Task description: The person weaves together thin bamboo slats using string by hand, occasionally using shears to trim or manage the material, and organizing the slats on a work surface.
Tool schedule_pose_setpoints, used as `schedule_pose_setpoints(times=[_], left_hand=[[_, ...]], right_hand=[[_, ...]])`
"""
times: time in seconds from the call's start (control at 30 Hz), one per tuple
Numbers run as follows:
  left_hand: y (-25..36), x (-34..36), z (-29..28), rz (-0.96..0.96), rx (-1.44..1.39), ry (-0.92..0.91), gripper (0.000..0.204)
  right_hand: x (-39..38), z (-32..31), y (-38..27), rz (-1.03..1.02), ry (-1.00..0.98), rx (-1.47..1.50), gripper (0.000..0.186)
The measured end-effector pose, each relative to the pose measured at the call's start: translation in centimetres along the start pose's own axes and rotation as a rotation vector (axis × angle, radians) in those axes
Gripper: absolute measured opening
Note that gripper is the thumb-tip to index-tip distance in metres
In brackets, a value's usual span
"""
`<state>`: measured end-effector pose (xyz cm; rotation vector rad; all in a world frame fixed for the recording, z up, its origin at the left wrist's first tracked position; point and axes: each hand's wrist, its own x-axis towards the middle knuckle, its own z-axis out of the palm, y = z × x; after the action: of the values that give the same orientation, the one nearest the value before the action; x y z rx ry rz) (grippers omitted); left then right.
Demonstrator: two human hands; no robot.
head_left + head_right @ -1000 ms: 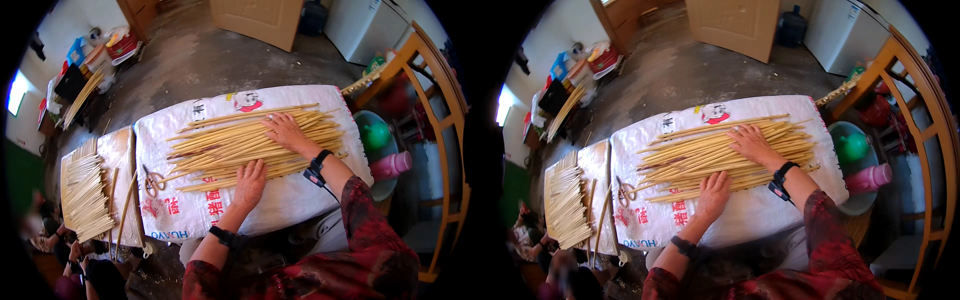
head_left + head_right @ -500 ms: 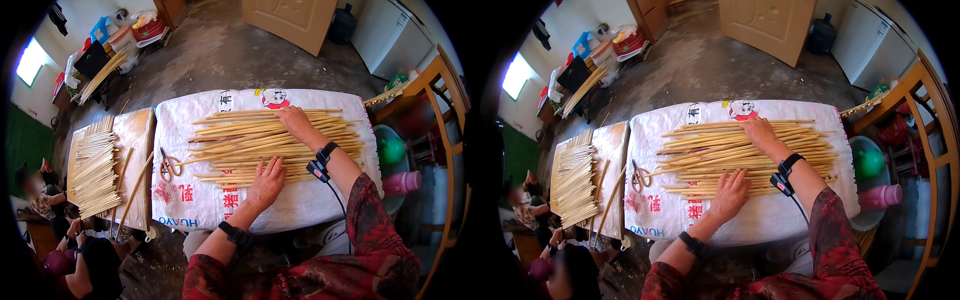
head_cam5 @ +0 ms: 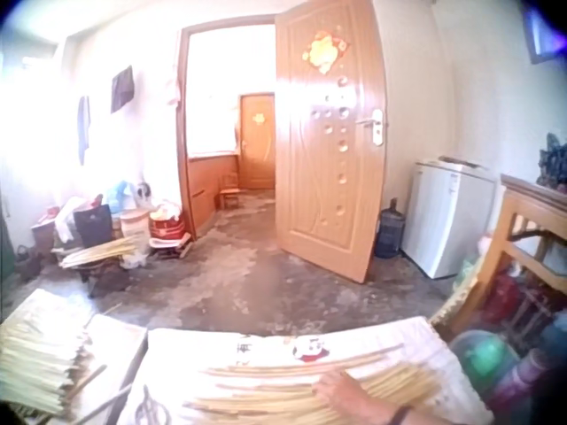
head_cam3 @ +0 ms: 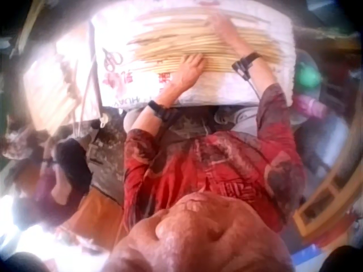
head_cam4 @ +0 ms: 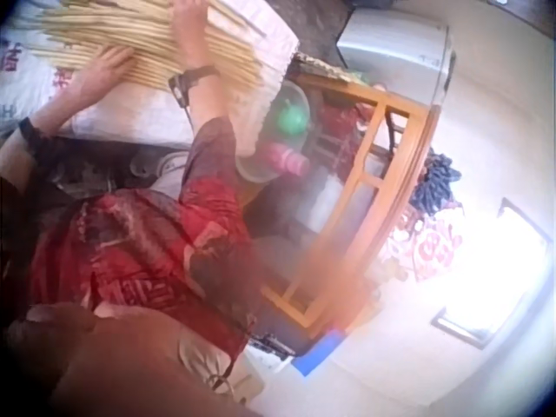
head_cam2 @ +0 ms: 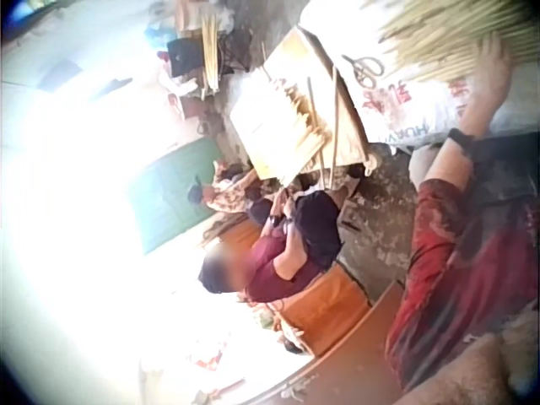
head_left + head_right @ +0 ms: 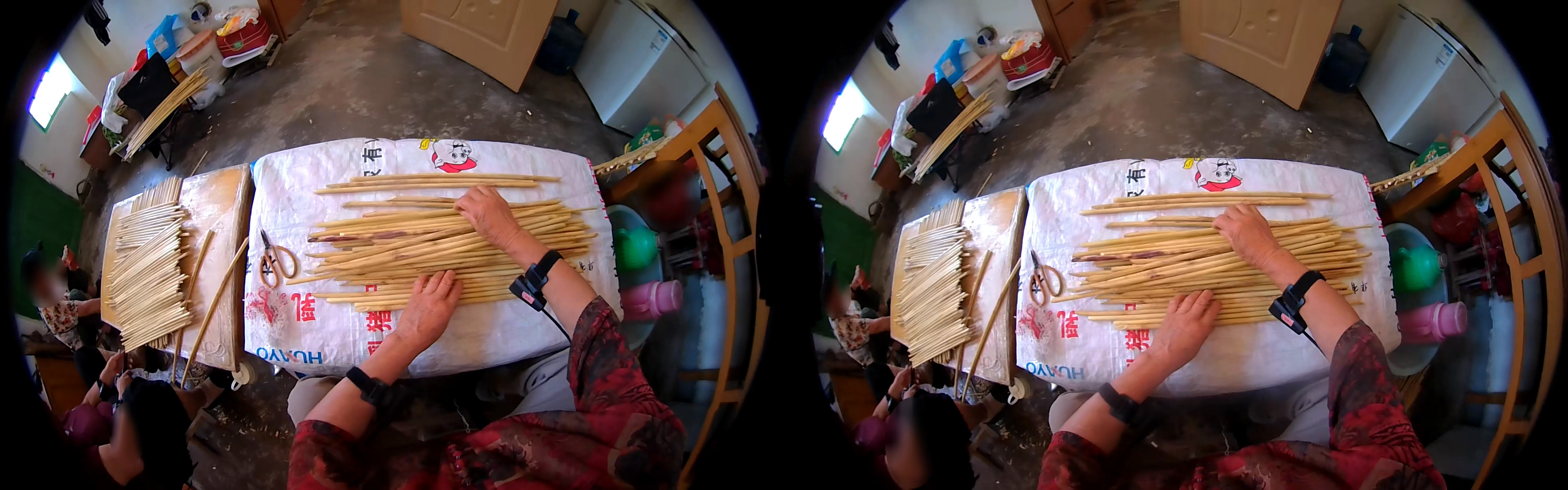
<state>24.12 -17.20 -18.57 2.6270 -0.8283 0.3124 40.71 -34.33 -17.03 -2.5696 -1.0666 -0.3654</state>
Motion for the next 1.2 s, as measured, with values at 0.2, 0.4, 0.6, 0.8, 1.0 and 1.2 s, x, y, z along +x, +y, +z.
schedule_pose_setpoints(times=[0.2, 0.4, 0.6, 0.8, 1.0, 1.2], left_hand=[[0.0, 0.3, -0.2, -0.011, 0.002, -0.046, 0.034], [0.1, 0.4, -0.4, -0.016, -0.009, -0.063, 0.035], [-0.1, 0.2, -0.2, -0.025, -0.016, -0.06, 0.036], [-0.1, 0.3, -0.1, -0.032, -0.018, -0.06, 0.037], [0.2, 0.5, -0.2, -0.06, -0.016, -0.078, 0.037], [0.6, 0.3, -0.4, -0.049, -0.033, -0.078, 0.046]], right_hand=[[0.8, -0.1, 0.5, 0.061, -0.059, 0.078, 0.008], [2.8, 1.0, 0.9, 0.205, -0.289, -0.155, 0.011], [3.9, 0.6, 0.1, 0.056, -0.219, -0.27, 0.011], [3.4, -0.4, -0.1, 0.11, -0.104, -0.04, 0.015], [4.1, -0.1, -0.1, 0.078, -0.022, -0.163, 0.014], [3.2, 0.1, -1.4, 0.018, 0.054, -0.11, 0.013]])
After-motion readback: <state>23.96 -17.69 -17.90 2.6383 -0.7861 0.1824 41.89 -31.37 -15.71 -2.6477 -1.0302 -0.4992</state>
